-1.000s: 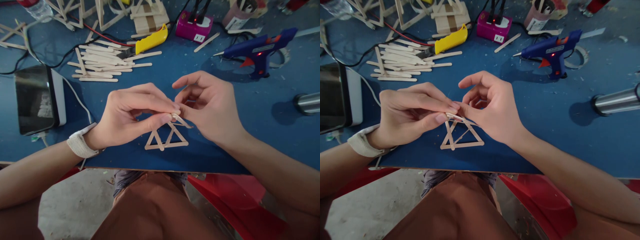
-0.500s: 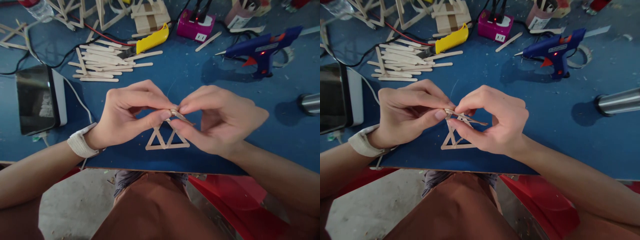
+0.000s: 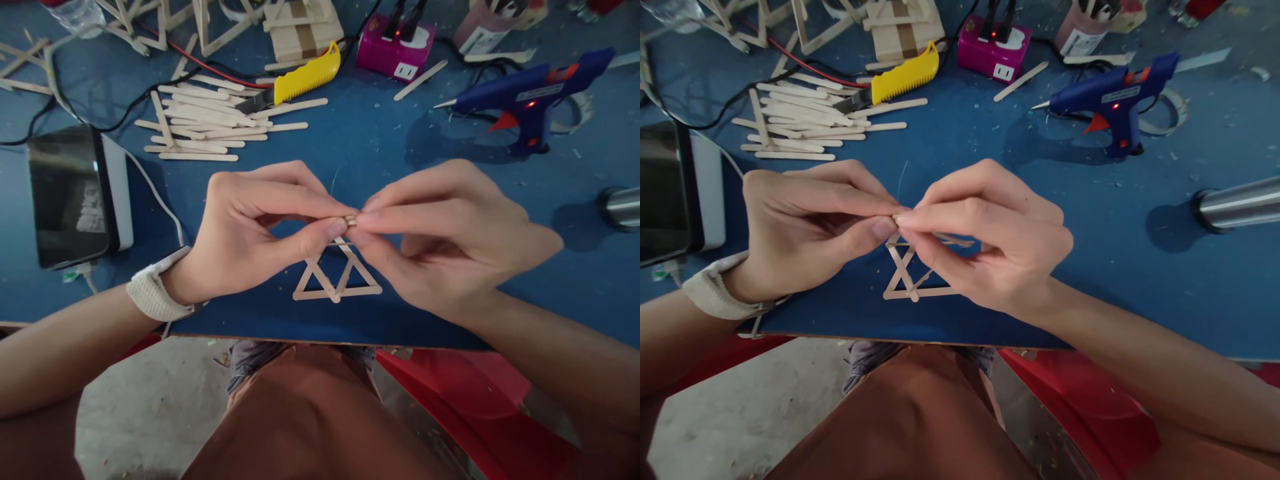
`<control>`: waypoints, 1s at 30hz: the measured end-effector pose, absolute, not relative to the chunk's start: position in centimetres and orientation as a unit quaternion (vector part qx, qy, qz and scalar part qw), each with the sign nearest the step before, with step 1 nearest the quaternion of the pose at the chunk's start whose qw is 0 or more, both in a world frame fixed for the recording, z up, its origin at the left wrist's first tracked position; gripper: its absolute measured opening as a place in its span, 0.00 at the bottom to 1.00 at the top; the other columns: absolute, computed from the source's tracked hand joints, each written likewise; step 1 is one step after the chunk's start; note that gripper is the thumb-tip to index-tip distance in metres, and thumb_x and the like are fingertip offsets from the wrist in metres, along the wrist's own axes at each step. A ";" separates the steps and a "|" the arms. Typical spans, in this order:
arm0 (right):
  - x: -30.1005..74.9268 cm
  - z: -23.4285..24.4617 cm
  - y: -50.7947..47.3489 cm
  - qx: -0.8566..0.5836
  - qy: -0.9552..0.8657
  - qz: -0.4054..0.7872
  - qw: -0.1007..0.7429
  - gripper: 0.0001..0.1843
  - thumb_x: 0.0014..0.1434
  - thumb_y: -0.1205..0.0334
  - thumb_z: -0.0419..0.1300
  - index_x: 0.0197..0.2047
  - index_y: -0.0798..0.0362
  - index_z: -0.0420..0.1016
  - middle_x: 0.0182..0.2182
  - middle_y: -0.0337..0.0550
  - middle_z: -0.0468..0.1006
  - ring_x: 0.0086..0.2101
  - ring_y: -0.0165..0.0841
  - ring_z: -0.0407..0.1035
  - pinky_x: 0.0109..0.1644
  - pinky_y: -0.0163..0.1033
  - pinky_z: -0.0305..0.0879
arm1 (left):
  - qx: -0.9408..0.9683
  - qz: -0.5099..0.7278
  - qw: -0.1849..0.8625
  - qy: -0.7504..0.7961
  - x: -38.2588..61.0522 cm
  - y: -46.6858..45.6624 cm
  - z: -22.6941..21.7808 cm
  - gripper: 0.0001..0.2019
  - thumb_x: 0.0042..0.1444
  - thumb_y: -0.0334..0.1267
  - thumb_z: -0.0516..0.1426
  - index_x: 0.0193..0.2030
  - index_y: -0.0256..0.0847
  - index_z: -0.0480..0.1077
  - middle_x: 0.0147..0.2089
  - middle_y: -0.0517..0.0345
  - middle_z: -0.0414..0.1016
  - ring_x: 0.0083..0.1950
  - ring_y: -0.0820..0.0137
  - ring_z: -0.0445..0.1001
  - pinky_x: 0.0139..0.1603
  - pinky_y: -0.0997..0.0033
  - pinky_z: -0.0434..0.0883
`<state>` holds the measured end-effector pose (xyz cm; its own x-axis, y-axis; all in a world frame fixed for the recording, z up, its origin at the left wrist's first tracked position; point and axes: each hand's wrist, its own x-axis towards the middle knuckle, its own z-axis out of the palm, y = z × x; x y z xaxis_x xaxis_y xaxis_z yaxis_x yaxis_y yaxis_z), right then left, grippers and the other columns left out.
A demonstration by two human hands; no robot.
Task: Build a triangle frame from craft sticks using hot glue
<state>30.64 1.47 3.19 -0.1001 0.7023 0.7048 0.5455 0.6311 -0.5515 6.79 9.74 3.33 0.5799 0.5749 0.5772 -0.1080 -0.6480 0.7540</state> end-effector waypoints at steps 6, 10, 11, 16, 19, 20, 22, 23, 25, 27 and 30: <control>30.7 2.8 2.3 -0.356 -0.766 -0.095 0.527 0.14 0.71 0.73 0.77 0.53 0.45 0.89 0.43 0.35 0.95 0.34 0.33 0.87 0.39 0.40 0.86 | 0.813 0.431 0.363 0.145 7.0 9.6 3.5 0.05 0.80 0.39 0.73 0.53 0.49 0.95 0.46 0.56 0.95 0.42 0.72 0.92 0.44 0.77 0.89; 31.3 3.2 2.6 -0.331 -0.789 -0.090 0.509 0.14 0.70 0.73 0.77 0.54 0.47 0.88 0.45 0.37 0.95 0.36 0.33 0.88 0.41 0.39 0.87 | 0.820 0.429 0.350 0.148 6.9 9.8 3.5 0.02 0.77 0.38 0.76 0.52 0.49 0.95 0.46 0.58 0.95 0.41 0.73 0.91 0.42 0.77 0.89; 31.4 3.4 2.5 -0.340 -0.788 -0.072 0.508 0.13 0.71 0.72 0.77 0.53 0.46 0.87 0.45 0.37 0.95 0.36 0.34 0.88 0.41 0.41 0.87 | 0.819 0.431 0.348 0.149 6.9 9.9 3.4 0.03 0.77 0.38 0.76 0.52 0.49 0.95 0.46 0.59 0.95 0.41 0.74 0.90 0.42 0.79 0.88; 31.0 3.6 2.3 -0.450 -0.706 0.001 0.547 0.16 0.84 0.66 0.62 0.44 0.40 0.85 0.35 0.37 0.90 0.35 0.41 0.86 0.35 0.49 0.79 | 0.798 0.459 0.362 0.147 6.9 10.0 2.9 0.05 0.78 0.35 0.75 0.56 0.45 0.95 0.45 0.59 0.95 0.39 0.78 0.88 0.40 0.82 0.87; 30.7 3.2 2.7 -0.433 -0.702 0.027 0.565 0.09 0.79 0.65 0.69 0.49 0.40 0.89 0.39 0.39 0.92 0.36 0.41 0.86 0.36 0.47 0.83 | 0.790 0.454 0.375 0.172 6.9 9.8 2.9 0.05 0.77 0.35 0.75 0.55 0.48 0.95 0.46 0.59 0.94 0.40 0.77 0.89 0.41 0.80 0.88; 30.7 3.0 2.8 -0.415 -0.714 0.030 0.564 0.09 0.76 0.66 0.73 0.52 0.40 0.90 0.41 0.40 0.93 0.37 0.41 0.87 0.37 0.47 0.85 | 0.792 0.448 0.376 0.176 6.9 9.8 2.9 0.07 0.77 0.34 0.75 0.55 0.50 0.95 0.46 0.60 0.94 0.40 0.76 0.89 0.40 0.80 0.88; 30.6 2.5 3.1 -0.384 -0.734 0.012 0.560 0.13 0.72 0.68 0.77 0.55 0.41 0.91 0.43 0.40 0.94 0.37 0.41 0.88 0.39 0.47 0.88 | 0.799 0.442 0.374 0.164 6.9 9.9 2.9 0.08 0.75 0.33 0.76 0.55 0.52 0.95 0.46 0.60 0.94 0.40 0.74 0.90 0.37 0.79 0.88; 30.5 2.3 3.2 -0.377 -0.742 -0.003 0.554 0.13 0.72 0.68 0.77 0.55 0.41 0.91 0.44 0.40 0.95 0.38 0.41 0.88 0.40 0.47 0.88 | 0.801 0.443 0.370 0.158 6.9 10.0 3.0 0.09 0.74 0.33 0.76 0.55 0.53 0.95 0.46 0.60 0.94 0.40 0.73 0.90 0.36 0.78 0.87; 30.5 1.8 3.4 -0.366 -0.746 -0.039 0.555 0.11 0.74 0.67 0.77 0.55 0.41 0.91 0.44 0.38 0.95 0.37 0.39 0.87 0.38 0.45 0.88 | 0.808 0.444 0.358 0.148 6.8 10.1 3.0 0.08 0.74 0.33 0.77 0.54 0.52 0.95 0.45 0.60 0.94 0.39 0.73 0.90 0.35 0.78 0.87; 30.5 1.6 3.5 -0.359 -0.745 -0.053 0.560 0.09 0.76 0.64 0.77 0.55 0.41 0.92 0.44 0.37 0.95 0.36 0.35 0.86 0.36 0.43 0.85 | 0.820 0.433 0.344 0.150 6.8 10.2 3.2 0.07 0.74 0.34 0.77 0.53 0.51 0.94 0.46 0.60 0.94 0.40 0.73 0.91 0.37 0.79 0.88; 30.6 1.5 3.6 -0.340 -0.748 -0.040 0.568 0.06 0.75 0.64 0.79 0.53 0.45 0.93 0.42 0.37 0.94 0.34 0.32 0.84 0.34 0.39 0.83 | 0.833 0.419 0.330 0.145 6.7 10.2 3.4 0.03 0.75 0.35 0.77 0.51 0.49 0.94 0.46 0.60 0.95 0.40 0.73 0.91 0.37 0.80 0.87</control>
